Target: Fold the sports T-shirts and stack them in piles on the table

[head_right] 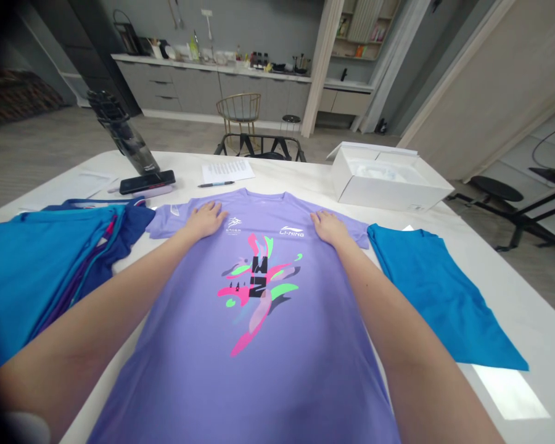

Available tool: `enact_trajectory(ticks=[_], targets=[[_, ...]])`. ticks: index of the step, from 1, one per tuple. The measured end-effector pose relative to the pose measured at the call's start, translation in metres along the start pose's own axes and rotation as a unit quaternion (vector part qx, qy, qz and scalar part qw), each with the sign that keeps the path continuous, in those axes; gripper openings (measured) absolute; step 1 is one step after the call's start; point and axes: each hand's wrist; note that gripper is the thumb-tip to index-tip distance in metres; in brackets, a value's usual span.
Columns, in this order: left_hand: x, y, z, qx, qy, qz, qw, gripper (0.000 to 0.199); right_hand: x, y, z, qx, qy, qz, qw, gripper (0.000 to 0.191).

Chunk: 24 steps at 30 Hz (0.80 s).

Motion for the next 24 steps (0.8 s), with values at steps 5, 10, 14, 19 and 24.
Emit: enact_trajectory(ticks=[5, 10, 14, 19, 24], targets=[[0.006, -0.024, -0.003, -0.033, 0.029, 0.009, 0.999, 0.076, 0.017, -0.034, 0.000, 0.058, 0.004, 0.032, 0.998, 0.082], [0.001, -0.035, -0.002, -0.021, 0.028, -0.009, 0.999, 0.073, 0.011, -0.048, -0.012, 0.022, -0.005, 0.023, 0.999, 0.081], [-0.001, -0.027, 0.009, -0.008, 0.018, -0.029, 0.999, 0.067, 0.002, -0.027, -0.026, 0.020, 0.016, -0.038, 0.999, 0.074], [0.006, -0.004, 0.025, 0.008, -0.028, -0.036, 0.999, 0.067, 0.007, 0.027, -0.041, -0.032, 0.092, -0.060, 0.993, 0.062], [0.007, 0.023, 0.023, 0.026, -0.043, -0.045, 0.998, 0.065, 0.012, 0.076, -0.042, -0.031, 0.147, -0.113, 0.982, 0.054]])
Point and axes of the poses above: each hand's wrist, its own y-axis away from the middle knuckle, its own x-axis out of the palm, z = x × y, and after that the axes turned 3 degrees about -y, right-handed
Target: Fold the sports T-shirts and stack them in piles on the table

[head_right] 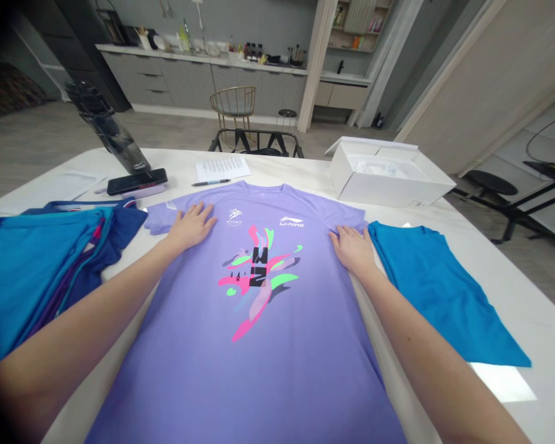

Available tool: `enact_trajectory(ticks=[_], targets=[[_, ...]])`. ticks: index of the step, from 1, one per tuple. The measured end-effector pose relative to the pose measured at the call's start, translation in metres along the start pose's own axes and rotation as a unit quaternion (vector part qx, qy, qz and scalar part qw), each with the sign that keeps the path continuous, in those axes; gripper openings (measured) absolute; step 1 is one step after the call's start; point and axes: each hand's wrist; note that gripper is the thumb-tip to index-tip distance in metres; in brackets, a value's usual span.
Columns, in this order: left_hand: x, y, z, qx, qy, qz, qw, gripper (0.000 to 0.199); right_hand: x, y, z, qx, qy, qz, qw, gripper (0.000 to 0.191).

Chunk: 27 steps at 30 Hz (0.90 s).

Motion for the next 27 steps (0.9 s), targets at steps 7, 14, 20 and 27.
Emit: enact_trajectory(ticks=[7, 14, 20, 27], targets=[[-0.005, 0.034, 0.001, 0.001, -0.017, 0.013, 1.000, 0.066, -0.017, 0.055, 0.005, 0.086, 0.046, -0.036, 0.995, 0.056], [-0.007, 0.045, -0.015, 0.038, -0.018, -0.019, 0.999, 0.060, -0.026, 0.017, 0.001, 0.017, -0.046, -0.058, 0.997, 0.056], [-0.015, 0.013, -0.014, -0.006, 0.010, -0.013, 1.000, 0.061, -0.012, -0.073, -0.005, 0.100, -0.157, 0.113, 0.976, 0.070], [-0.005, -0.033, 0.020, -0.117, 0.050, 0.022, 0.992, 0.073, 0.011, -0.106, -0.023, 0.122, -0.171, 0.177, 0.962, 0.076]])
Point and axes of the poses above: each hand's wrist, its own y-axis away from the middle knuckle, its own x-axis out of the palm, z = x × y, and after that the axes turned 3 degrees about -y, right-handed
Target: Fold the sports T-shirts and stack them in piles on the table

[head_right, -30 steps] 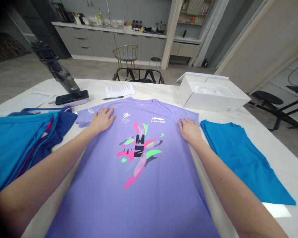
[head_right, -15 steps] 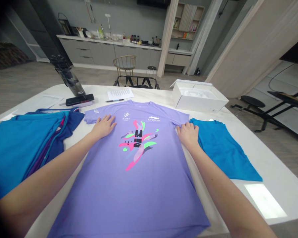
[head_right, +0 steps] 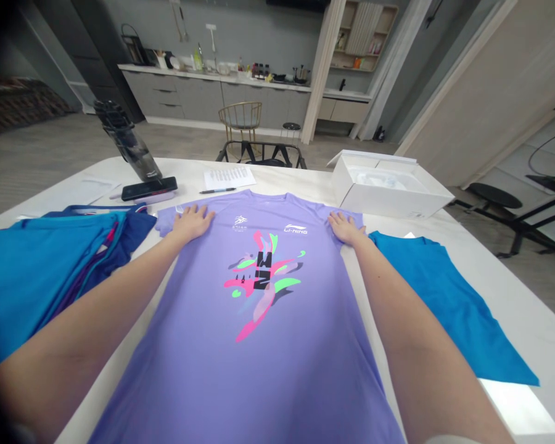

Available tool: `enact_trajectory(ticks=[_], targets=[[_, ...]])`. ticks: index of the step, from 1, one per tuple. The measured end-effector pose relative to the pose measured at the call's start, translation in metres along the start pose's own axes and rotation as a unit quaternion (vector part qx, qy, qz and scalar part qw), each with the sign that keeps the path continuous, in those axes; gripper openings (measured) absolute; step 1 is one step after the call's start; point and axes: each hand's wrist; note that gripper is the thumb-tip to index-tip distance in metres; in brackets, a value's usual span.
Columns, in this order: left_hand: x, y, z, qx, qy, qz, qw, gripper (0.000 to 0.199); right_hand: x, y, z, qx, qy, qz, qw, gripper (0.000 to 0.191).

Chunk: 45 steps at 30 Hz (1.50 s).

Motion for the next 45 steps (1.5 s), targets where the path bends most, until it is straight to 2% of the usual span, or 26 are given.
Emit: enact_trajectory(ticks=[6, 9, 12, 14, 16, 19, 21, 24, 27, 29, 33, 45], targets=[[0.000, -0.023, 0.002, -0.016, 0.011, 0.032, 0.999, 0.080, 0.002, -0.015, 0.000, -0.017, 0.029, -0.019, 0.999, 0.079], [-0.001, -0.017, -0.004, -0.011, 0.003, -0.001, 1.000, 0.079, 0.007, -0.007, 0.005, -0.044, 0.052, -0.068, 0.995, 0.080], [0.003, 0.000, -0.013, 0.065, -0.024, -0.058, 0.996, 0.072, 0.012, 0.005, 0.009, -0.103, 0.062, -0.109, 0.987, 0.076], [0.005, 0.010, -0.017, 0.120, -0.036, -0.044, 0.991, 0.068, 0.013, 0.010, 0.012, -0.115, 0.072, -0.084, 0.987, 0.075], [0.005, 0.016, -0.022, 0.141, -0.041, -0.027, 0.989, 0.066, 0.012, 0.012, 0.021, -0.089, 0.088, -0.057, 0.991, 0.076], [0.002, 0.021, -0.040, 0.151, -0.035, -0.050, 0.987, 0.065, 0.014, 0.015, 0.050, -0.065, 0.092, -0.091, 0.989, 0.077], [0.000, 0.026, -0.060, 0.169, -0.013, -0.057, 0.984, 0.065, 0.020, 0.022, 0.080, -0.104, 0.079, -0.123, 0.984, 0.077], [0.005, 0.043, -0.094, 0.192, 0.021, -0.028, 0.981, 0.068, 0.036, 0.040, 0.125, -0.158, 0.057, -0.103, 0.980, 0.074], [0.015, 0.064, -0.117, 0.208, 0.017, -0.019, 0.978, 0.069, 0.054, 0.061, 0.150, -0.173, 0.056, -0.098, 0.978, 0.075], [0.021, 0.077, -0.121, 0.207, 0.011, -0.007, 0.978, 0.068, 0.064, 0.073, 0.152, -0.169, 0.059, -0.079, 0.981, 0.077], [0.025, 0.096, -0.116, 0.206, 0.011, 0.017, 0.978, 0.069, 0.073, 0.095, 0.141, -0.163, 0.061, -0.060, 0.983, 0.078], [0.013, 0.166, -0.096, 0.197, 0.007, -0.011, 0.980, 0.067, 0.078, 0.181, 0.120, -0.140, 0.072, -0.073, 0.985, 0.072]])
Point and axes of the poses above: each hand's wrist, its own y-axis away from the middle knuckle, its own x-axis out of the palm, z = x × y, and after that the axes turned 3 degrees about -y, right-handed
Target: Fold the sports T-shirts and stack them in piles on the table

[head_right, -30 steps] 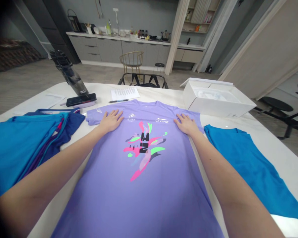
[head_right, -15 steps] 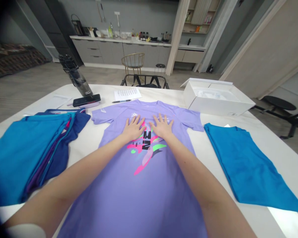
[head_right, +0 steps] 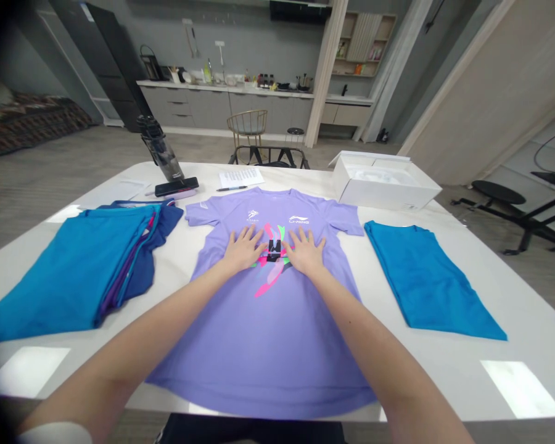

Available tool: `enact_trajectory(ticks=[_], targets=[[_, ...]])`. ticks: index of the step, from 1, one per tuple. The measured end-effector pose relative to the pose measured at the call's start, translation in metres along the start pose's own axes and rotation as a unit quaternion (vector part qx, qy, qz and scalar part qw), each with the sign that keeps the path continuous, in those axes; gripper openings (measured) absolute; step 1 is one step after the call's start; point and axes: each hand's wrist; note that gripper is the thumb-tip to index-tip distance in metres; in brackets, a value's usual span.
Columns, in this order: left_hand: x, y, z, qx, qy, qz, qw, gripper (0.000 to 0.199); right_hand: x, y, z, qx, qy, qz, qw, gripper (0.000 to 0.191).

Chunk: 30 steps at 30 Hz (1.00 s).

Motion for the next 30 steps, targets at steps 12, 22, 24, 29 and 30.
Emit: enact_trajectory(ticks=[12, 22, 24, 29, 30], targets=[[-0.003, 0.090, -0.002, 0.020, -0.003, -0.049, 0.999, 0.066, 0.007, 0.076, -0.006, -0.030, -0.007, -0.017, 0.999, 0.072], [-0.003, 0.167, -0.007, 0.055, -0.010, -0.001, 0.998, 0.066, 0.012, 0.166, -0.018, -0.042, 0.011, -0.013, 0.999, 0.072], [-0.003, 0.182, -0.011, 0.048, -0.015, 0.015, 0.999, 0.067, 0.013, 0.179, -0.020, -0.042, 0.012, -0.007, 0.999, 0.071], [-0.008, 0.203, -0.020, 0.028, -0.020, 0.024, 0.999, 0.066, 0.008, 0.194, -0.020, -0.045, 0.003, 0.004, 0.999, 0.068], [-0.009, 0.206, -0.020, 0.030, -0.018, 0.022, 0.999, 0.066, 0.006, 0.196, -0.020, -0.045, 0.001, 0.003, 0.999, 0.068]])
Point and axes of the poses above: each hand's wrist, its own y-axis away from the middle knuckle, its own x-axis out of the palm, z = x × y, and after that the axes turned 3 degrees about -y, right-handed
